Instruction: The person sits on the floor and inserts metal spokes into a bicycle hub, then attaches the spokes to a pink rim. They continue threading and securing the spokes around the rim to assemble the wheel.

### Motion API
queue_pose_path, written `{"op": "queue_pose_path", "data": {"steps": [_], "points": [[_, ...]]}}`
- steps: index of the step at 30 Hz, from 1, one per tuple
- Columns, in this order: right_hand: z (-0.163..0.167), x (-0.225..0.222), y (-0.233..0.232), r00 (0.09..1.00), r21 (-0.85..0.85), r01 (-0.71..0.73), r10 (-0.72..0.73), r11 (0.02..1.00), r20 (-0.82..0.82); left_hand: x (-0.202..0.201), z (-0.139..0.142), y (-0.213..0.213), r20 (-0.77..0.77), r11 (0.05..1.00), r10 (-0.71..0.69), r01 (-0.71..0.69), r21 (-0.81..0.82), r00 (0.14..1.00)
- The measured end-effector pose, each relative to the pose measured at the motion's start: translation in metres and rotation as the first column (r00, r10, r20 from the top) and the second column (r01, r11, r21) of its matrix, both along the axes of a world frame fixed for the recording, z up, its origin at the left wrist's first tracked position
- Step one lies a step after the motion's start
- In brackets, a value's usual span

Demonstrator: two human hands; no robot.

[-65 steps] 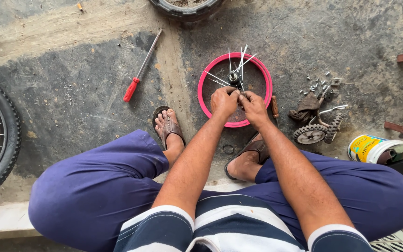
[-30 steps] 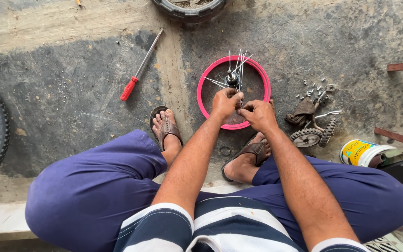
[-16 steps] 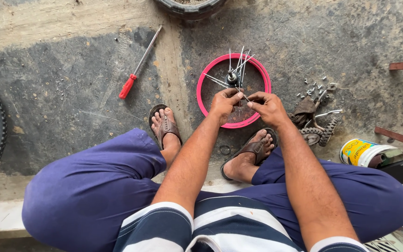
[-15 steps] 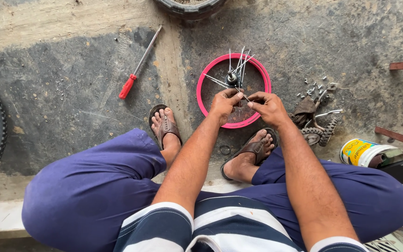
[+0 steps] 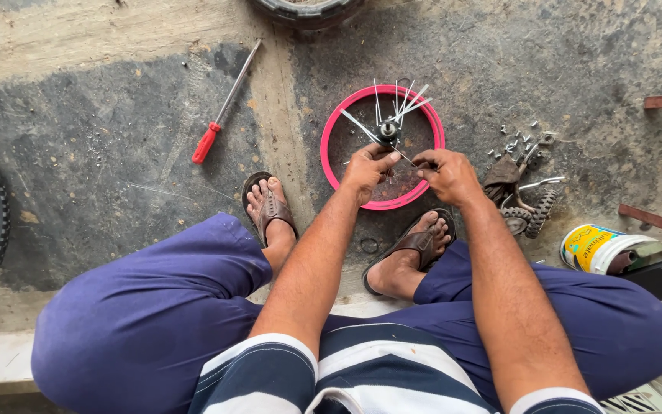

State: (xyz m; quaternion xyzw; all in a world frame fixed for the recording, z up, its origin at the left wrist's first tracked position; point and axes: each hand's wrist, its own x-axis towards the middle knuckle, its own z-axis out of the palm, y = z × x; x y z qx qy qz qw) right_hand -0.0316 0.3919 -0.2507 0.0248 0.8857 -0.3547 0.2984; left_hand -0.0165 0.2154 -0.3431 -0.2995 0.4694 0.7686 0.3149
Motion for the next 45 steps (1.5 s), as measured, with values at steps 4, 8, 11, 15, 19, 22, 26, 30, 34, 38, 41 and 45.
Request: {"op": "queue_pose_path", "data": {"steps": [4, 8, 11, 15, 19, 22, 26, 30, 34, 38, 41, 45], "points": [[-0.002, -0.001, 0.000, 1.000, -0.093, -0.003, 0.004, 0.996, 0.012, -0.001, 0.001, 0.000, 0.015, 0.996, -0.040, 0.041, -0.084, 0.999], [-0.004, -0.008, 0.001, 0.958, -0.309, 0.278, -0.237, 0.910, 0.162, -0.002, -0.001, 0.007, 0.050, 0.992, -0.017, 0.023, -0.127, 0.999], [-0.005, -0.010, 0.002, 0.935, -0.333, 0.330, -0.257, 0.884, 0.244, -0.003, -0.003, 0.011, -0.003, 0.994, 0.029, -0.029, -0.108, 1.000], [-0.003, -0.010, -0.001, 0.930, -0.323, 0.261, -0.146, 0.910, 0.338, -0.004, -0.002, 0.012, 0.005, 0.989, 0.002, -0.001, -0.146, 1.000], [-0.005, -0.013, -0.001, 0.952, -0.247, 0.280, -0.234, 0.928, 0.199, -0.005, -0.001, 0.010, 0.009, 0.990, -0.014, 0.015, -0.137, 1.000], [-0.012, -0.015, 0.001, 0.899, -0.042, 0.438, -0.439, 0.898, 0.000, -0.006, -0.004, 0.010, -0.001, 0.987, -0.019, 0.018, -0.158, 1.000], [-0.027, -0.004, -0.005, 0.923, 0.263, 0.296, -0.205, 0.918, -0.326, -0.005, -0.007, 0.013, -0.067, 0.981, 0.000, -0.013, -0.195, 0.998], [-0.035, 0.000, -0.011, 0.953, 0.409, 0.301, -0.284, 0.862, -0.104, -0.005, -0.005, 0.012, -0.065, 0.965, -0.020, 0.002, -0.263, 0.998], [-0.030, -0.010, -0.015, 0.790, 0.157, 0.588, -0.521, 0.793, -0.324, -0.010, 0.001, 0.001, 0.009, 0.975, -0.022, 0.024, -0.221, 1.000], [-0.016, -0.030, -0.019, 0.475, -0.333, 0.840, -0.877, 0.428, 0.070, -0.010, 0.003, 0.000, 0.073, 0.993, 0.026, -0.018, -0.115, 0.997], [-0.005, -0.035, -0.026, 0.510, -0.586, 0.741, -0.842, 0.327, 0.175, -0.007, 0.003, 0.000, 0.054, 0.994, 0.050, -0.045, -0.095, 0.997], [0.008, -0.027, -0.024, 0.541, -0.726, 0.643, -0.815, 0.242, 0.207, -0.006, 0.003, -0.001, 0.043, 0.993, 0.119, -0.117, -0.033, 0.992]]}}
